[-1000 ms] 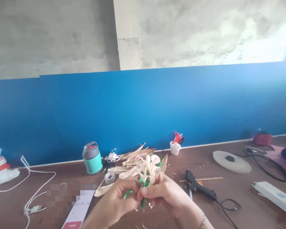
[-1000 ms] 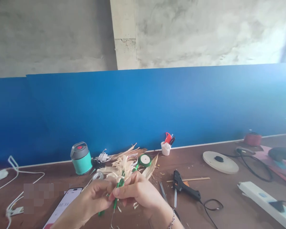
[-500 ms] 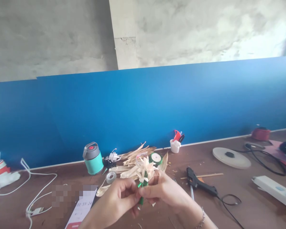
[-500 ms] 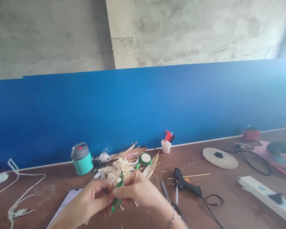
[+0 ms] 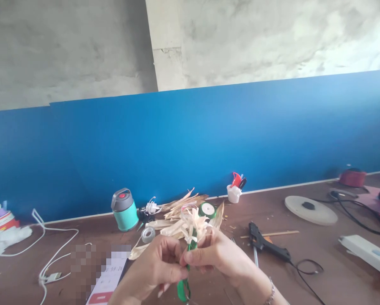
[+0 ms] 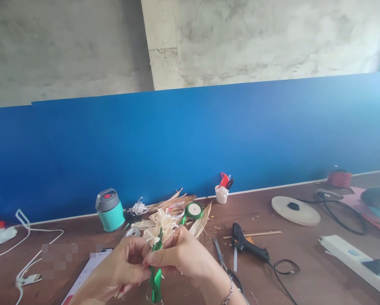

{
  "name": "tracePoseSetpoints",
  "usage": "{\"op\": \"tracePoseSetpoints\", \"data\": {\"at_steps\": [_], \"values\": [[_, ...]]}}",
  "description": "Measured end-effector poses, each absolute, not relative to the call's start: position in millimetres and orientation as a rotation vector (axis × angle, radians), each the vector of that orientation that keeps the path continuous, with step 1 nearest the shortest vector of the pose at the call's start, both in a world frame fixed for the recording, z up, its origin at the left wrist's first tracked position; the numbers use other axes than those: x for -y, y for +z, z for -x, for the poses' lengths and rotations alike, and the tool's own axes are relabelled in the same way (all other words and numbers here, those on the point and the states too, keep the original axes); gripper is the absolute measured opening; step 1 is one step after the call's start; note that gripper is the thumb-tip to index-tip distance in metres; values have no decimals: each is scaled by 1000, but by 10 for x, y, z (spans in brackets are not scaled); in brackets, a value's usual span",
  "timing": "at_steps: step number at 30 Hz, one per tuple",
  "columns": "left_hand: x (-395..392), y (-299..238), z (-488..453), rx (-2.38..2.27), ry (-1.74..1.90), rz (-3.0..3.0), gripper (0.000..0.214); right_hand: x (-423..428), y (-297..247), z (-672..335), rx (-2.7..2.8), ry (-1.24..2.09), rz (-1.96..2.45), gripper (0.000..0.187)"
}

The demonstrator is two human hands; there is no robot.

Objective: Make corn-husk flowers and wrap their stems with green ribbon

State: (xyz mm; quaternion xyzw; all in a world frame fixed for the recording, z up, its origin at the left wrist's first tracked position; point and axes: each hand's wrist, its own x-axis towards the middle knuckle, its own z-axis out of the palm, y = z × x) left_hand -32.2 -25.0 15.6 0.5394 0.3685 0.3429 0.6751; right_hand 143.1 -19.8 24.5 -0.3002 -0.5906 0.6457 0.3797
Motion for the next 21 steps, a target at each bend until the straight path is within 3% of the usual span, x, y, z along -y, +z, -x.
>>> {"op": "tracePoseSetpoints", "data": {"at_steps": [4,12,15,21], "values": [[239,145,272,-697,908,-1104,26,199,261,-1430,1499,1583,778,39],[201,247,284,-838,1192,-1025,25,221,324,-1418,1563,1466,1025,15],[172,205,245,-912,1301,-1024,28,238,249,-1354,1647,1250,1140,9],[202,110,130,-927,1522,-945,31,272,192,-1214,1661,1001,1040,20]]}}
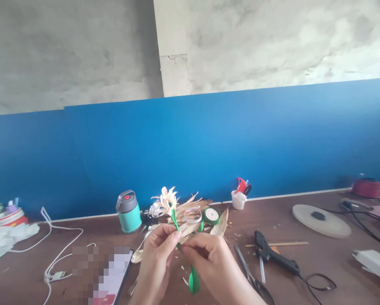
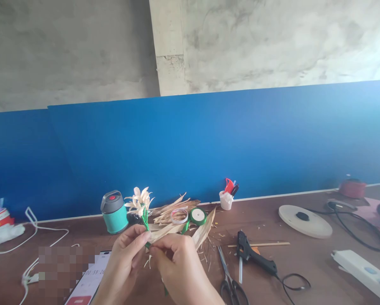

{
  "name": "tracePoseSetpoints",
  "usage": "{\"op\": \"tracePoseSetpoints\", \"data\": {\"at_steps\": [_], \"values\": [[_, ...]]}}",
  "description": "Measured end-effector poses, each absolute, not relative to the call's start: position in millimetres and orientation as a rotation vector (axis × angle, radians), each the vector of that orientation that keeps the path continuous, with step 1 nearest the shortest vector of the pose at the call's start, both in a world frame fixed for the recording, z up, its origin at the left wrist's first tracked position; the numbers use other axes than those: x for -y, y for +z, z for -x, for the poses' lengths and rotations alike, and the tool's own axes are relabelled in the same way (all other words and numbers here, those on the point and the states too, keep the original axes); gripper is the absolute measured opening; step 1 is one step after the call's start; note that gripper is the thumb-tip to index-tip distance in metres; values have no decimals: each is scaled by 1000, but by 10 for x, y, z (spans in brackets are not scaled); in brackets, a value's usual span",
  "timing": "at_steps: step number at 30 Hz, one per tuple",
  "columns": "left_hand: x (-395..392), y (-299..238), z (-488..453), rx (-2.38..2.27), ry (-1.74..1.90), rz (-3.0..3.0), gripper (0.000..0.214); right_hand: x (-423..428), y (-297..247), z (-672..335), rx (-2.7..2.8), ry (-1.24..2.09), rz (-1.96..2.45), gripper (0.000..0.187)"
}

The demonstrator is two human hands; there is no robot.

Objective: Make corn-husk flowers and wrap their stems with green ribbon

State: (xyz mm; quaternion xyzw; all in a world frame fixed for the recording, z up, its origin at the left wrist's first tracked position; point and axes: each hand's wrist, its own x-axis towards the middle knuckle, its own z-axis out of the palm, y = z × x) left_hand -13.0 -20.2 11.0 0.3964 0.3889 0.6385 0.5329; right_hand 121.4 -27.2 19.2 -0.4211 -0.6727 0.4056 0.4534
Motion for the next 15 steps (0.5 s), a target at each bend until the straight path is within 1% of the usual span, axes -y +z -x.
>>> {"op": "tracePoseSetpoints", "data": {"at_steps": [6,9,11,15], "values": [[226,87,126,-954,1592,-975,31,250,131,-1127,1420,1243,955,35],[217,129,171,-936,1532,-1018,34,222,190,-1212,1444,1510,883,39],[228,173,188,-913,1482,-1047,35,190,237,-1285,1405,1689,764,38],[267,231,183,-855,1358,-1130,36,100,193,-1339,1161,1978,543,27]]}}
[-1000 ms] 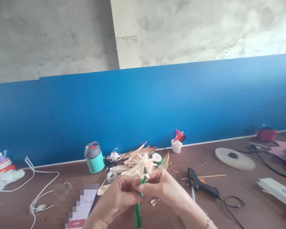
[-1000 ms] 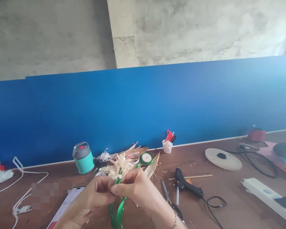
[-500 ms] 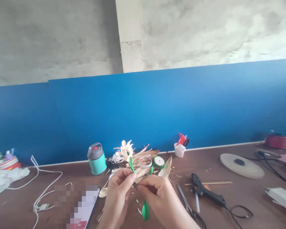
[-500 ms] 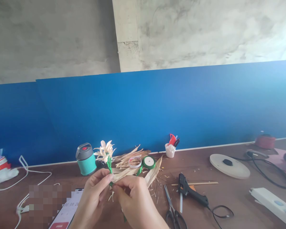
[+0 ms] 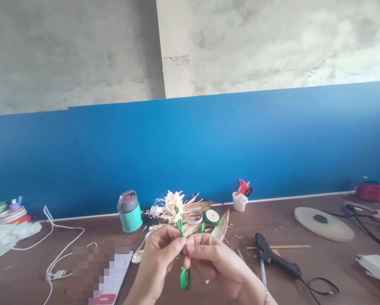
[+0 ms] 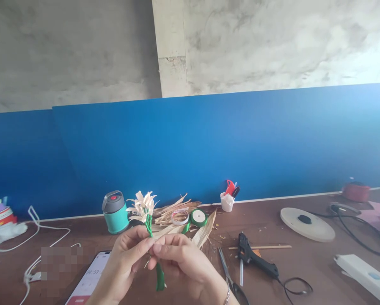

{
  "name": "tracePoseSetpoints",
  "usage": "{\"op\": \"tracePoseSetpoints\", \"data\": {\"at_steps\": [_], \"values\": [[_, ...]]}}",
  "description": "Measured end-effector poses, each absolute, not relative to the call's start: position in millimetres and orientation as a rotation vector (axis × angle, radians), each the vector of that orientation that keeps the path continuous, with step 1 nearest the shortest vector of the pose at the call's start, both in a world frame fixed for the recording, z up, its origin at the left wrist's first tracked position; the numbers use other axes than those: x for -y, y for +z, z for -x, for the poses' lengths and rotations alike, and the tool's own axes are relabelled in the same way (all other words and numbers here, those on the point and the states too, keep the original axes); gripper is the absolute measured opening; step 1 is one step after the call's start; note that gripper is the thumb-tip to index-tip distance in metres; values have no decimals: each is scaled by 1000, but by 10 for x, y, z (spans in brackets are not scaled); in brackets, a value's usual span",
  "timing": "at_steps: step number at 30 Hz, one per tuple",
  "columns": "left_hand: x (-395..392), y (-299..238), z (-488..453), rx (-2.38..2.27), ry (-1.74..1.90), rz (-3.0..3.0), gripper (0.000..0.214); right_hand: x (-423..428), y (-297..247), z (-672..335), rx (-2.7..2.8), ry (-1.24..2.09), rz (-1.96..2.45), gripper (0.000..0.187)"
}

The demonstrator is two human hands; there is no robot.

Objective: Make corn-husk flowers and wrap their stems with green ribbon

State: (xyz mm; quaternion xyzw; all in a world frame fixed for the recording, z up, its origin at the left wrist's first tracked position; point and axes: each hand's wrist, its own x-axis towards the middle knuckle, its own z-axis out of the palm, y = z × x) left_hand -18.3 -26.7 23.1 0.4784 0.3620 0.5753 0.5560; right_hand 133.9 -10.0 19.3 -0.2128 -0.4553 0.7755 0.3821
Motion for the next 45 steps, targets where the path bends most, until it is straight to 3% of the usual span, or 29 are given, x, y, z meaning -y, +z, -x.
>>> {"op": "tracePoseSetpoints", "data": {"at_steps": [10,24,31,40,45], "values": [[251,214,252,-729,1251,-1150,31,30,54,-1300,887,2361,306,17],[254,183,286,-761,1196,-1181,34,161,156,-1247,816,2307,312,11],[322,250,242,-930,1279,-1228,30,202,218,-1280,908,2138,395,23],[288,175,228,-701,1279,-1002,34,246,272,-1278,860,2237,354,16],[344,265,187,-647,1259,-1069,30,242,240,-1235,887,2136,368,26]]}}
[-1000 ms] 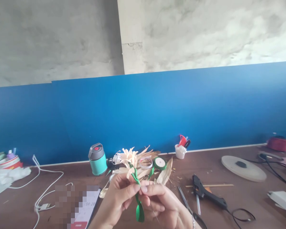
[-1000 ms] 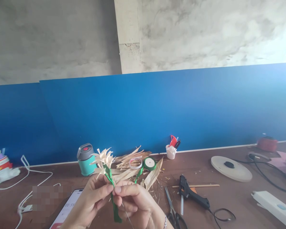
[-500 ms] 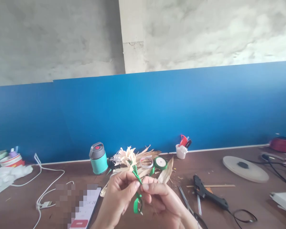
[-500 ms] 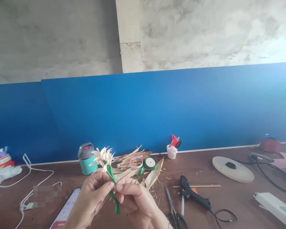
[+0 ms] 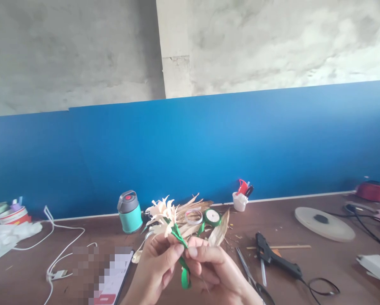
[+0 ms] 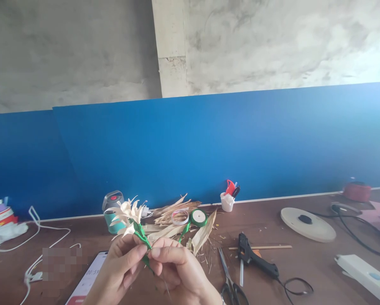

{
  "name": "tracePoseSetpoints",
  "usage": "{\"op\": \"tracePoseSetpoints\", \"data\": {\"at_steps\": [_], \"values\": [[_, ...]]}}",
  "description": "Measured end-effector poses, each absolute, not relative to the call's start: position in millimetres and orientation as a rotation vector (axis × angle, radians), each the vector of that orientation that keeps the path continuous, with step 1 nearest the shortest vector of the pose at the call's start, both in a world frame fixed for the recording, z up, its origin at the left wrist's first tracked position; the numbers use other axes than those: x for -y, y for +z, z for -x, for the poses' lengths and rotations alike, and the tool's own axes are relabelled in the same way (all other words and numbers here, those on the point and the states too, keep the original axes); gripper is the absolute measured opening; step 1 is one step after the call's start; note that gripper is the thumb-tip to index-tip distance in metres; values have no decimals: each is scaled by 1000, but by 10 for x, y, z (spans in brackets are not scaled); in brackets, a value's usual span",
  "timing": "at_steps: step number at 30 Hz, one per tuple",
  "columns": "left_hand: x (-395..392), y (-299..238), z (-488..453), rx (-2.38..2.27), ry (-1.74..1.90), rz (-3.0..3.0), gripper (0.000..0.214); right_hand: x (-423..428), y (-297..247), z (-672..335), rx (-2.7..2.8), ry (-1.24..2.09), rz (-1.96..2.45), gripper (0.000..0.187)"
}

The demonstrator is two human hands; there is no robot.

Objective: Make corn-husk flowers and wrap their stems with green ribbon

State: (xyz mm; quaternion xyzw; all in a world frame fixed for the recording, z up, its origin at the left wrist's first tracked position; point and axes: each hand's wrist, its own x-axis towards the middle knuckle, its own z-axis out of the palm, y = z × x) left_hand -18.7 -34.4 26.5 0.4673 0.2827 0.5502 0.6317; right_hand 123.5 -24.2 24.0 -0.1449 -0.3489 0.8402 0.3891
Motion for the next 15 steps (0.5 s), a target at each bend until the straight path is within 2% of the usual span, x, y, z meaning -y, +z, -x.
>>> {"op": "tracePoseSetpoints", "data": {"at_steps": [9,15], "values": [[413,309,135,-925,1436,-1051,33,346,340,-1218,933,1899,559,27],[430,320,41,-964,1535,-972,25,288,169,-1101,926,1541,645,33]]}}
